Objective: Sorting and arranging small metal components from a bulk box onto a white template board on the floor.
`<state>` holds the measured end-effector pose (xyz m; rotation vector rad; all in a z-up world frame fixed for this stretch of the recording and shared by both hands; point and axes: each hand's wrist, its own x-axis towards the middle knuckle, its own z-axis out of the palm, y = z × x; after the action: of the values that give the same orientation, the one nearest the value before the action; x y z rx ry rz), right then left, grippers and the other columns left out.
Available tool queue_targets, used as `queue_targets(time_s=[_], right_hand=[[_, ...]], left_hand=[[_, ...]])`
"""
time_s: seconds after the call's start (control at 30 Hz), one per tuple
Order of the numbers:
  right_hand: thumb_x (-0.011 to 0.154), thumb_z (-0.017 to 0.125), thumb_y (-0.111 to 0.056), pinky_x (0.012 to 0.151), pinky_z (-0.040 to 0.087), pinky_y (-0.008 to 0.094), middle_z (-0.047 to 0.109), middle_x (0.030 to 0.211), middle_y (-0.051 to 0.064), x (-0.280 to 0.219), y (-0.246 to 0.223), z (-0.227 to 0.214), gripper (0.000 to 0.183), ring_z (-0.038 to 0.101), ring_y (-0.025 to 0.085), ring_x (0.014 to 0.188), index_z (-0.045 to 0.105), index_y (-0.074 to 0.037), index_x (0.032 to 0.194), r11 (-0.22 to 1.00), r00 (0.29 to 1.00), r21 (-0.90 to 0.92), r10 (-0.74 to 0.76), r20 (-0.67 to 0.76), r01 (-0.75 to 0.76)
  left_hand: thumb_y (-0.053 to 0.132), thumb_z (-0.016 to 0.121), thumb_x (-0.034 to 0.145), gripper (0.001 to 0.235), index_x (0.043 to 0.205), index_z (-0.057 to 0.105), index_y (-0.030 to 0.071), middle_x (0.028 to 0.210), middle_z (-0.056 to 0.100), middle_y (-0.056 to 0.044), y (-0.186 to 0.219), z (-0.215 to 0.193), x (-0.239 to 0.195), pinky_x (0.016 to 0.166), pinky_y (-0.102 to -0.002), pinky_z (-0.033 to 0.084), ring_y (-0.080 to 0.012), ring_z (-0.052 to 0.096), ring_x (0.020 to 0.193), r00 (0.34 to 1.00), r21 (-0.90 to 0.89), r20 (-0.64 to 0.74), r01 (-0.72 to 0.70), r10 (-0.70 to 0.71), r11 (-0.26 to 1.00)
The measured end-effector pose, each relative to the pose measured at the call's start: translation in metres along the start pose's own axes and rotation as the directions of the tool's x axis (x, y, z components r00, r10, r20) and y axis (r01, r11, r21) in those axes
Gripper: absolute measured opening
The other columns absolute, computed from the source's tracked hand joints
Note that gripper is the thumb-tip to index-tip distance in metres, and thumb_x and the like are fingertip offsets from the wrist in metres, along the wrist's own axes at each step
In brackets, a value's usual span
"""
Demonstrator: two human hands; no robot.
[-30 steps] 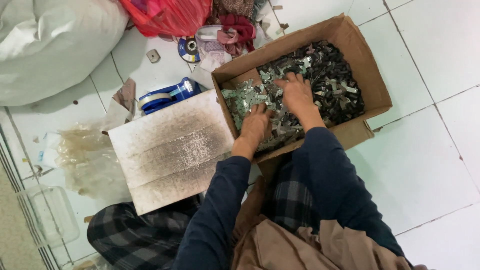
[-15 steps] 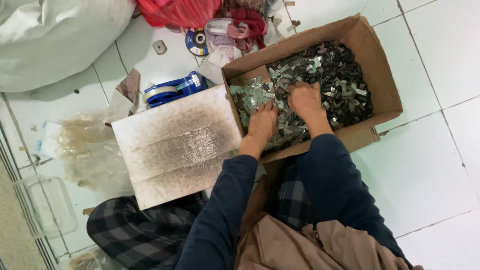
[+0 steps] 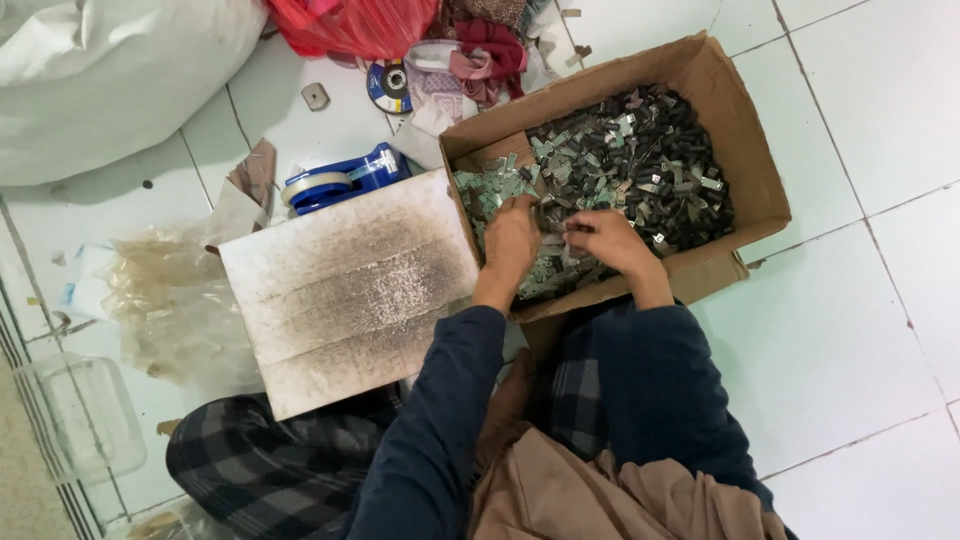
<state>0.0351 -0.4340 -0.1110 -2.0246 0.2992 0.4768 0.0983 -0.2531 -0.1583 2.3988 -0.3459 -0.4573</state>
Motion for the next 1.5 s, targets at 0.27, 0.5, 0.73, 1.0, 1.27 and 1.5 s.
queue_targets(time_s=[0.27, 0.5, 0.73, 1.0, 1.27, 1.5], right_hand=[[0.101, 0.064, -0.01, 0.074, 0.055, 0.036, 0.076, 0.09, 0.016, -0.027, -0.035, 0.001, 0.018, 0.068, 0.021, 0.084, 0.076, 0.001, 0.091, 0.938, 0.996, 0.335, -0.087, -0.019, 0.088], [0.103, 0.069, -0.015, 0.101, 0.049, 0.05, 0.07, 0.118, 0.024, -0.029, -0.016, 0.015, 0.024, 0.062, 0.037, 0.123, 0.075, 0.003, 0.117, 0.942, 0.965, 0.219, -0.238, -0.105, 0.256], [0.098, 0.075, -0.01, 0.08, 0.057, 0.033, 0.075, 0.09, 0.01, -0.032, -0.046, 0.034, 0.014, 0.072, 0.017, 0.092, 0.078, -0.002, 0.109, 0.908, 0.969, 0.341, -0.213, -0.128, 0.244], [0.09, 0.084, -0.011, 0.074, 0.058, 0.028, 0.077, 0.086, 0.007, -0.011, -0.099, 0.118, 0.024, 0.074, 0.013, 0.085, 0.076, -0.008, 0.113, 0.887, 0.949, 0.341, -0.269, -0.166, 0.311], [0.089, 0.08, -0.013, 0.081, 0.062, 0.04, 0.078, 0.099, 0.01, 0.016, -0.184, 0.228, 0.025, 0.075, 0.028, 0.098, 0.076, -0.017, 0.114, 0.9, 0.893, 0.052, -0.419, -0.162, 0.432], [0.092, 0.072, -0.021, 0.081, 0.056, 0.047, 0.075, 0.09, 0.007, 0.032, -0.205, 0.262, 0.015, 0.072, 0.032, 0.092, 0.075, -0.019, 0.107, 0.77, 0.787, -0.432, -0.587, -0.19, 0.47]], left_hand=[[0.005, 0.042, 0.108, 0.035, 0.139, 0.059, 0.004, 0.126, 0.065, -0.029, 0.038, -0.068, -0.051, 0.088, -0.055, 0.058, -0.0469, 0.067, 0.114, 0.998, -0.527, 0.018, -0.049, 0.068, 0.848], [-0.005, 0.048, 0.105, 0.034, 0.138, 0.057, -0.002, 0.133, 0.053, -0.03, 0.042, -0.083, -0.078, 0.087, -0.056, 0.061, -0.0489, 0.066, 0.112, 0.989, -0.518, -0.058, -0.146, 0.136, 0.843], [0.01, 0.063, 0.104, 0.029, 0.132, 0.066, 0.004, 0.116, 0.068, -0.02, 0.035, -0.095, -0.098, 0.082, -0.044, 0.06, -0.0347, 0.072, 0.107, 0.995, -0.691, -0.095, -0.097, 0.044, 0.717], [0.02, 0.075, 0.097, 0.02, 0.112, 0.077, 0.007, 0.088, 0.073, -0.011, -0.022, -0.136, -0.123, 0.074, -0.035, 0.057, -0.015, 0.066, 0.084, 0.938, -0.767, -0.23, -0.011, -0.259, 0.641], [0.022, 0.072, 0.098, 0.02, 0.111, 0.074, 0.007, 0.096, 0.076, -0.017, -0.1, -0.204, -0.146, 0.074, -0.043, 0.057, -0.0295, 0.073, 0.091, 0.81, -0.563, -0.423, 0.117, -0.407, 0.818], [0.028, 0.077, 0.091, 0.023, 0.11, 0.073, 0.015, 0.104, 0.063, -0.004, -0.129, -0.209, -0.137, 0.079, -0.044, 0.058, -0.0299, 0.067, 0.099, 0.716, -0.092, -0.624, 0.331, -0.314, 0.939]])
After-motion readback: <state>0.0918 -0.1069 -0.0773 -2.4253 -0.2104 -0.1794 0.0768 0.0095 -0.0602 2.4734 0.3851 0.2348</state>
